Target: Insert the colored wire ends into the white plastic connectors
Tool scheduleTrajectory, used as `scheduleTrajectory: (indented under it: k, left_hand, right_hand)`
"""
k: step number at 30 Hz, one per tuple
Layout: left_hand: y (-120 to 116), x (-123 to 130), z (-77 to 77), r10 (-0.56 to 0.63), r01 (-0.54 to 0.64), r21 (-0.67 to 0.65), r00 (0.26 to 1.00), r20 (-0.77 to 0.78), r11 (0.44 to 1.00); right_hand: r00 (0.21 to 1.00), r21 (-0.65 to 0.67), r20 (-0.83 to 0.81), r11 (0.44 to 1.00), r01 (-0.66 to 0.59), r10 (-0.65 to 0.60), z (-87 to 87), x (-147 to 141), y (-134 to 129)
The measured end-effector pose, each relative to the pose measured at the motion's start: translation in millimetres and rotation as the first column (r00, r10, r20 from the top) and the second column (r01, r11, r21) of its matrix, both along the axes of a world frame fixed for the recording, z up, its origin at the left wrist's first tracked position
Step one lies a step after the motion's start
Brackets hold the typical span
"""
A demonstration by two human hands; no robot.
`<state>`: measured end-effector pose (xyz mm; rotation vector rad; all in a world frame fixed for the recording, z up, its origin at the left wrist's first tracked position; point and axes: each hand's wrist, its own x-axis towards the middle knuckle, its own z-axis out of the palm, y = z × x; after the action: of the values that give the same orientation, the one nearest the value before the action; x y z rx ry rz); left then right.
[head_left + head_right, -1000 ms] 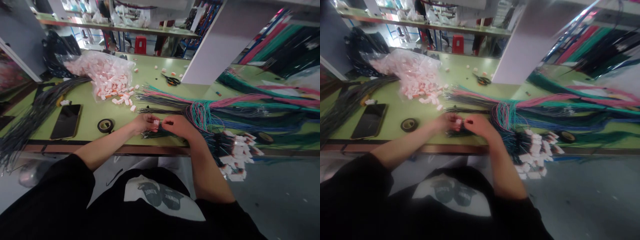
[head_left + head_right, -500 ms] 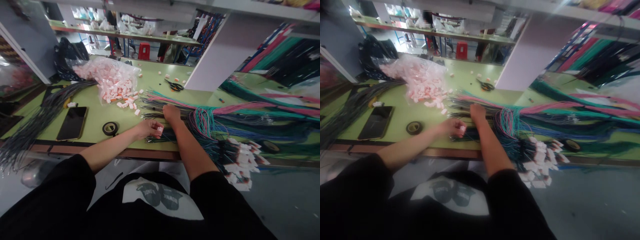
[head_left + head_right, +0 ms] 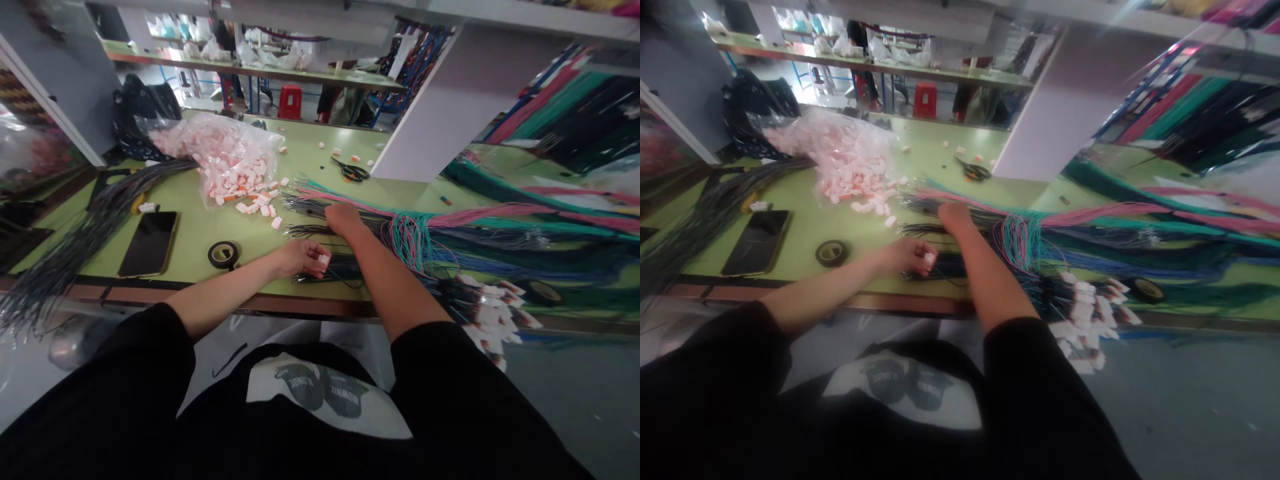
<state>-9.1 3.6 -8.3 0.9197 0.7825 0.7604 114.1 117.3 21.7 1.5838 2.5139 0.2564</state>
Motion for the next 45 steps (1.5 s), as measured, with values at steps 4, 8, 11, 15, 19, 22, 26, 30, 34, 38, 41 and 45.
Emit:
scheduleTrajectory:
  k: [4, 8, 11, 15, 19, 22, 26, 30, 34, 38, 41, 45]
  left_hand:
    - [0.0, -0.4, 0.0, -0.003, 0.003, 0.005, 1.0, 0.01, 1.0]
    - [1.1, -1.1, -1.1, -0.011, 0.011, -0.011, 0.999, 0.033, 1.0]
    - [3.1, -1.4, -3.5, -0.013, 0.014, -0.009, 0.998, 0.067, 1.0]
    - [4.4, -2.2, -4.4, 0.001, -0.001, 0.001, 0.994, 0.11, 1.0]
    - [2.7, -3.2, -0.8, 0.014, -0.017, 0.018, 0.987, 0.157, 1.0]
    - [1.6, -2.7, 0.3, 0.035, -0.041, 0.034, 0.986, 0.164, 0.999]
    - [2.4, -1.8, -1.2, 0.103, -0.105, 0.009, 0.982, 0.156, 0.994]
    - [2.3, -3.4, -0.1, 0.122, -0.123, -0.003, 0.979, 0.166, 0.992]
    - [0.1, -5.0, 3.6, 0.11, -0.112, 0.003, 0.983, 0.15, 0.994]
    - [-1.1, -3.9, 5.3, 0.13, -0.131, 0.003, 0.984, 0.124, 0.991]
    - [-0.7, -2.8, 5.0, 0.147, -0.147, -0.009, 0.983, 0.111, 0.989]
    - [0.1, -3.6, 4.2, 0.137, -0.137, -0.011, 0.986, 0.099, 0.991]
  right_hand:
    - [0.997, 0.061, -0.066, 0.997, 0.047, -0.043, 1.2, 8.1, 0.8]
    - [0.929, 0.167, -0.31, 0.95, 0.262, -0.202, 10.7, 15.8, -1.6]
    - [0.871, 0.099, -0.472, 0.974, 0.206, -0.136, 19.3, 17.7, -5.8]
    - [0.647, -0.087, -0.761, 0.979, -0.185, 0.055, 22.7, 16.3, -26.7]
    - [0.47, -0.125, -0.88, 0.921, -0.369, 0.069, 20.2, 18.9, -59.4]
    - [0.449, -0.113, -0.892, 0.938, -0.328, 0.05, 18.9, 26.6, -79.7]
    - [0.467, -0.043, -0.881, 0.975, -0.22, 0.067, 17.2, 40.6, -97.9]
    - [0.536, 0.018, -0.841, 0.994, -0.108, 0.074, 11.3, 50.9, -109.1]
    - [0.612, 0.064, -0.784, 0.994, -0.084, 0.102, 5.9, 53.5, -114.4]
    - [0.663, 0.081, -0.741, 0.995, -0.066, 0.105, 5.8, 51.9, -116.0]
    - [0.695, 0.084, -0.712, 0.995, -0.055, 0.098, 7.4, 49.4, -116.5]
    - [0.732, 0.077, -0.675, 0.996, -0.048, 0.088, 9.5, 45.9, -117.4]
